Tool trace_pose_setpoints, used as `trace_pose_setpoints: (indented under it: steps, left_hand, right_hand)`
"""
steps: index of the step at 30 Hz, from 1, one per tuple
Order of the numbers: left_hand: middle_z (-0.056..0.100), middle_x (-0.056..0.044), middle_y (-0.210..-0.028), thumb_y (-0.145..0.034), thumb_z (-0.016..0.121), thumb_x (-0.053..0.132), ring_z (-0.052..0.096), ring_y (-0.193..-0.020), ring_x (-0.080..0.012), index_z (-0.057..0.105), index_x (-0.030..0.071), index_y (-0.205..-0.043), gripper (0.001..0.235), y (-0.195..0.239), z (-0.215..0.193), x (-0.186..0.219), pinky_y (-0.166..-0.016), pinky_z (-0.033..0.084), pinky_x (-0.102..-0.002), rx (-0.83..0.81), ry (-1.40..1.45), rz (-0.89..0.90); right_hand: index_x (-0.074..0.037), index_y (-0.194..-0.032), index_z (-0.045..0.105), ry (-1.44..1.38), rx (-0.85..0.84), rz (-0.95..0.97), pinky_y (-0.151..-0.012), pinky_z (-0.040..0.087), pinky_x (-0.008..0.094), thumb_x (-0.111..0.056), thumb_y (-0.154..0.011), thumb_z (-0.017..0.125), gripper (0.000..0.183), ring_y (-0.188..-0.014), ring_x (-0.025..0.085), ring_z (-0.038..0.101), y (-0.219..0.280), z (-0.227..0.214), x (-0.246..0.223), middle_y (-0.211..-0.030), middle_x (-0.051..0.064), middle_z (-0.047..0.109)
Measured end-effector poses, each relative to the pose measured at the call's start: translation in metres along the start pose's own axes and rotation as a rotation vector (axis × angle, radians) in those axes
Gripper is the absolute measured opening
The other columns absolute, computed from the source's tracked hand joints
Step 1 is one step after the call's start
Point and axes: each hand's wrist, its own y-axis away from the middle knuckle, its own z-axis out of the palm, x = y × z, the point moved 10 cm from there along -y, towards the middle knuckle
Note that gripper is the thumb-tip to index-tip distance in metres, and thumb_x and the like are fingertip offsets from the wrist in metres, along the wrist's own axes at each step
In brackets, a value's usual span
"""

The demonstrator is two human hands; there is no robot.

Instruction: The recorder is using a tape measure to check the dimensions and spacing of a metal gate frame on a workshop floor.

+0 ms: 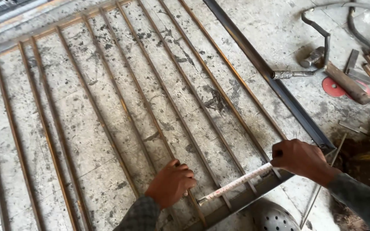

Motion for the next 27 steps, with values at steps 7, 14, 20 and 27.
trace_pose_setpoints:
  steps: [7,14,20,27]
  left_hand:
    - [0.075,-0.006,-0.11,-0.096,0.059,0.01,0.064,-0.112,-0.0279,0.076,0.01,-0.103,0.018,0.0,0.016,-0.006,-0.117,0.031,-0.056,-0.071,-0.04,-0.019]
    - [0.075,-0.006,-0.118,-0.099,0.059,0.01,0.065,-0.116,-0.0261,0.076,0.011,-0.106,0.019,0.001,0.019,-0.011,-0.119,0.029,-0.057,-0.041,-0.028,-0.027]
    - [0.075,-0.005,-0.119,-0.097,0.06,0.006,0.064,-0.114,-0.0248,0.076,0.011,-0.106,0.02,0.005,0.021,-0.01,-0.114,0.036,-0.05,-0.047,-0.026,-0.022]
    - [0.074,-0.004,-0.121,-0.094,0.06,0.002,0.063,-0.116,-0.0242,0.076,0.01,-0.106,0.021,0.005,0.019,-0.009,-0.115,0.036,-0.049,-0.06,-0.034,-0.031]
  right_hand:
    - [-0.026,-0.094,0.077,0.044,-0.004,-0.031,-0.055,0.061,0.03,-0.043,-0.086,0.07,0.02,-0.061,0.009,0.074,-0.017,0.025,0.013,-0.084,-0.007,0.081]
    - [-0.024,-0.093,0.077,0.015,-0.037,-0.027,-0.058,0.062,0.032,-0.043,-0.087,0.07,0.02,-0.065,0.011,0.074,-0.008,0.021,0.002,-0.085,-0.004,0.081]
    - [-0.022,-0.091,0.077,-0.008,-0.011,-0.052,-0.058,0.062,0.032,-0.042,-0.086,0.071,0.021,-0.065,0.011,0.074,-0.01,0.023,-0.001,-0.084,-0.003,0.081]
    - [-0.023,-0.09,0.078,-0.017,-0.007,-0.046,-0.056,0.062,0.033,-0.04,-0.085,0.07,0.02,-0.063,0.011,0.075,-0.018,0.032,0.008,-0.083,-0.004,0.08]
